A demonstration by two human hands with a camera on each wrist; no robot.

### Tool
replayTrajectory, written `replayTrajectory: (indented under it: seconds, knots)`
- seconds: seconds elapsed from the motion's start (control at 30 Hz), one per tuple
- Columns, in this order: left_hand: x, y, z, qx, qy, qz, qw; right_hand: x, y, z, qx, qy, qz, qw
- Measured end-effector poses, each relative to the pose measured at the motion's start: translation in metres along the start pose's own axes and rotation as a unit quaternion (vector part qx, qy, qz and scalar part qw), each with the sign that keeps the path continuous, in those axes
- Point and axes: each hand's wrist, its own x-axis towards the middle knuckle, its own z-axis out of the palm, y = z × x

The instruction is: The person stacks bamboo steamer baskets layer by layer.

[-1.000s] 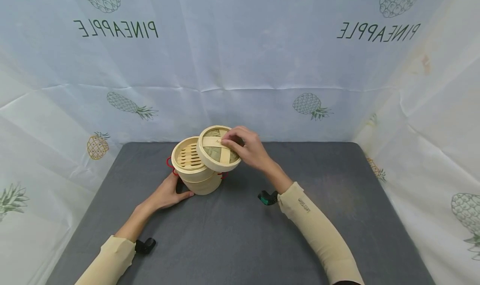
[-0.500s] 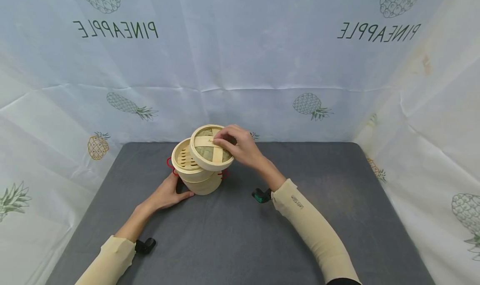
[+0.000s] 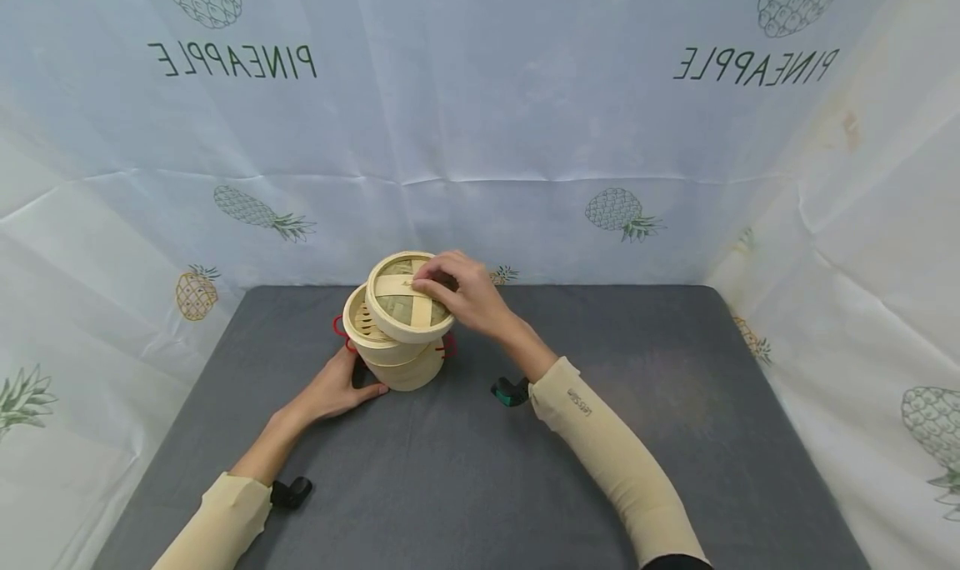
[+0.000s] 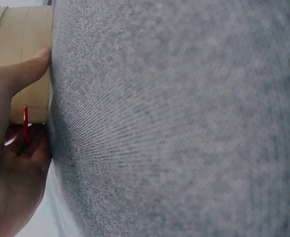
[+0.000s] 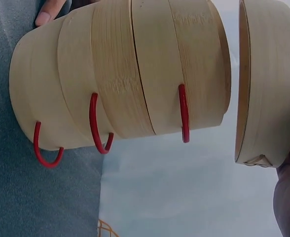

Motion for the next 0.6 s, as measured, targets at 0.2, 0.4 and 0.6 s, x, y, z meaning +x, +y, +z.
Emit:
replayTrajectory:
  seconds: [0.2, 0.4, 0.6]
  knots:
    - [-0.002, 0.001, 0.0, 0.001, 0.012, 0.019, 0.9997, 0.005, -0.001, 0.006, -0.005, -0.001, 0.005, 1.0]
    - [-0.003, 0.005, -0.002, 0.0, 0.012, 0.02, 0.9997, 0.009, -0.004, 0.01, -0.014, -0.006, 0.003, 1.0]
    - [-0.002, 0.001, -0.002, 0.003, -0.001, 0.003, 1.0, 0.015, -0.007, 0.017, -0.026, -0.01, -0.014, 1.0]
